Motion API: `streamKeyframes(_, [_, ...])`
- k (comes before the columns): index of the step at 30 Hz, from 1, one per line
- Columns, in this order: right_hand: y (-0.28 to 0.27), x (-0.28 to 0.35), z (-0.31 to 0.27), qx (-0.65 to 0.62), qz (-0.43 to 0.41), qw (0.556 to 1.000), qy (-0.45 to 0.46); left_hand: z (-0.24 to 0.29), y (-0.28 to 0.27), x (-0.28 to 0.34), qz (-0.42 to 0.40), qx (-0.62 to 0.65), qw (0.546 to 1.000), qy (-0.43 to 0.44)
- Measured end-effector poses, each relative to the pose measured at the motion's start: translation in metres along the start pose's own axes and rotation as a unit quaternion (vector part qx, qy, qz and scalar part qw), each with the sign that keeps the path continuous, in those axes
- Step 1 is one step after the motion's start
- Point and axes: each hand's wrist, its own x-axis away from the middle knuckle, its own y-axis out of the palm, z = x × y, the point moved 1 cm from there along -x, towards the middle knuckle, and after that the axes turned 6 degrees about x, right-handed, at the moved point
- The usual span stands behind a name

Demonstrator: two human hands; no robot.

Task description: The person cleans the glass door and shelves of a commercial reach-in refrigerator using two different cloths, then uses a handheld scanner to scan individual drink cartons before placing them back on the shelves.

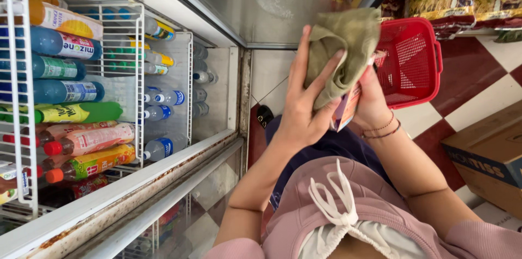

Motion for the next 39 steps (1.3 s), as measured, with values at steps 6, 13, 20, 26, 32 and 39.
streamKeyframes(6, [0.011,-0.009,-0.021,-0.085,-0.064,0.992,-0.061,0.011,0.007,-0.007,-0.039,-0.139,0.978,0.150])
streamKeyframes(13, [0.004,-0.019,-0.042,-0.267,0.067,0.960,-0.043,-0.023,-0.002,0.047,0.071,0.043,0.989,0.121])
streamKeyframes(20, [-0.013,0.001,-0.031,-0.039,0.036,0.999,-0.005,-0.072,-0.010,0.047,0.143,0.301,0.930,-0.159])
streamKeyframes(26, [-0.019,0.000,0.004,-0.135,0.028,0.990,0.023,-0.024,0.006,-0.019,-0.034,0.117,0.992,-0.012])
streamKeyframes(32, [0.002,-0.013,-0.030,-0.139,0.021,0.981,-0.134,-0.026,0.004,0.007,-0.022,0.176,0.984,-0.019])
streamKeyframes(39, [0.019,-0.007,-0.032,-0.124,0.040,0.974,-0.184,-0.053,0.031,0.060,0.102,0.330,0.931,-0.115])
